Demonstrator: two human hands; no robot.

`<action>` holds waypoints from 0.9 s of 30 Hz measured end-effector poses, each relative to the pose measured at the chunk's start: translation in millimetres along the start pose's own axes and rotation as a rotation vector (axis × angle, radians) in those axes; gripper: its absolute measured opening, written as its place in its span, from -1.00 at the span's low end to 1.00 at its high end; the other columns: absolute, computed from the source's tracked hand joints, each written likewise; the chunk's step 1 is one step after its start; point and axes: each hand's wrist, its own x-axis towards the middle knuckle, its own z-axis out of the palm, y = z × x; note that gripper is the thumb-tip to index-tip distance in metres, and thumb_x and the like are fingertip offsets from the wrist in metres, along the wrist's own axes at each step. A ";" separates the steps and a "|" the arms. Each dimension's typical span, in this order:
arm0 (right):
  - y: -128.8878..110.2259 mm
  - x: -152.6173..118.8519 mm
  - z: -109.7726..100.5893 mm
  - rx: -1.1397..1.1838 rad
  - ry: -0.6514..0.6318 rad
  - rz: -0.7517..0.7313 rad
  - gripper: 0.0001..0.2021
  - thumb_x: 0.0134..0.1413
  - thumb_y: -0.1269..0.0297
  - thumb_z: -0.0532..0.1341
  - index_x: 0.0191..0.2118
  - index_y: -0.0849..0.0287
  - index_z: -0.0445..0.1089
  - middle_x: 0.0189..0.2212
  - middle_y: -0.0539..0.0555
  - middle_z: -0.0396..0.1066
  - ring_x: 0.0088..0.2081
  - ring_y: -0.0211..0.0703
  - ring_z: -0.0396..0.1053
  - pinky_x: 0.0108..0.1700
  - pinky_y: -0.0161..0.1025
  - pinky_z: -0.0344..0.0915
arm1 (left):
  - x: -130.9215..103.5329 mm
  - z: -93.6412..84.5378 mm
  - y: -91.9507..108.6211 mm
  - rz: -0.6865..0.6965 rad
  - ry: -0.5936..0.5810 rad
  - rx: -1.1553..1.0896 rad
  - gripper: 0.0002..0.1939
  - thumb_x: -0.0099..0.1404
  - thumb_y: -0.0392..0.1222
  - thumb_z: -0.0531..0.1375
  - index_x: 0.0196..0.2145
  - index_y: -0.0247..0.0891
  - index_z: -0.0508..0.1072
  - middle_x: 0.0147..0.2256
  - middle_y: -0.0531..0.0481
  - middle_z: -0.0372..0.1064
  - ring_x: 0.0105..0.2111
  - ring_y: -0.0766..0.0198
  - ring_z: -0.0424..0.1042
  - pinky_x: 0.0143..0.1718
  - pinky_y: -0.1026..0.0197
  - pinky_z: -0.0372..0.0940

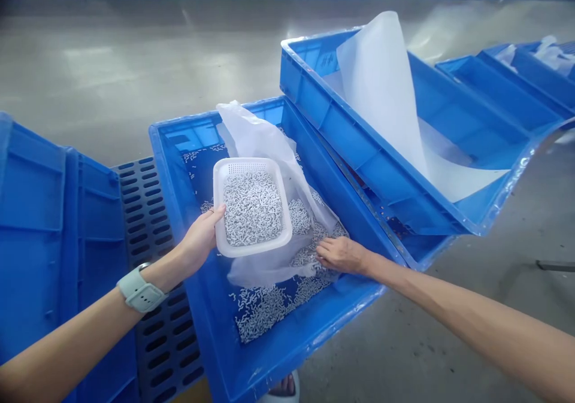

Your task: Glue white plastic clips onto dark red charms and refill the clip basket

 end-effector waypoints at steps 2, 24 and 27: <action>-7.7 9.8 -17.4 -0.007 0.060 0.085 -0.68 0.46 0.24 0.13 -0.38 0.22 0.32 -0.56 -0.13 0.27 -0.57 -0.35 0.24 -0.51 -0.37 0.23 | -0.1 0.7 1.5 -0.022 0.002 0.010 -0.58 0.50 0.06 0.08 0.15 -0.23 0.39 0.07 -0.19 0.45 -0.02 0.17 0.50 0.15 -0.09 0.38; 49.9 176.5 -35.8 0.123 0.383 0.730 -0.17 0.19 0.04 0.28 0.43 0.37 0.01 0.32 0.53 0.09 0.36 0.51 0.05 0.28 0.43 0.10 | -12.0 -44.7 48.3 0.216 0.178 -0.069 -0.56 0.50 0.01 0.09 0.21 -0.26 0.36 0.12 -0.19 0.44 0.03 0.12 0.50 0.16 -0.14 0.38; 64.7 213.4 -24.8 0.219 0.243 0.781 -0.20 0.11 -0.04 0.35 0.36 0.29 0.17 0.06 0.44 0.43 0.07 0.39 0.41 0.04 0.29 0.37 | -24.1 -54.0 61.3 0.220 0.218 -0.064 -0.57 0.51 -0.02 0.08 0.22 -0.24 0.35 0.14 -0.18 0.44 0.03 0.13 0.51 0.17 -0.14 0.38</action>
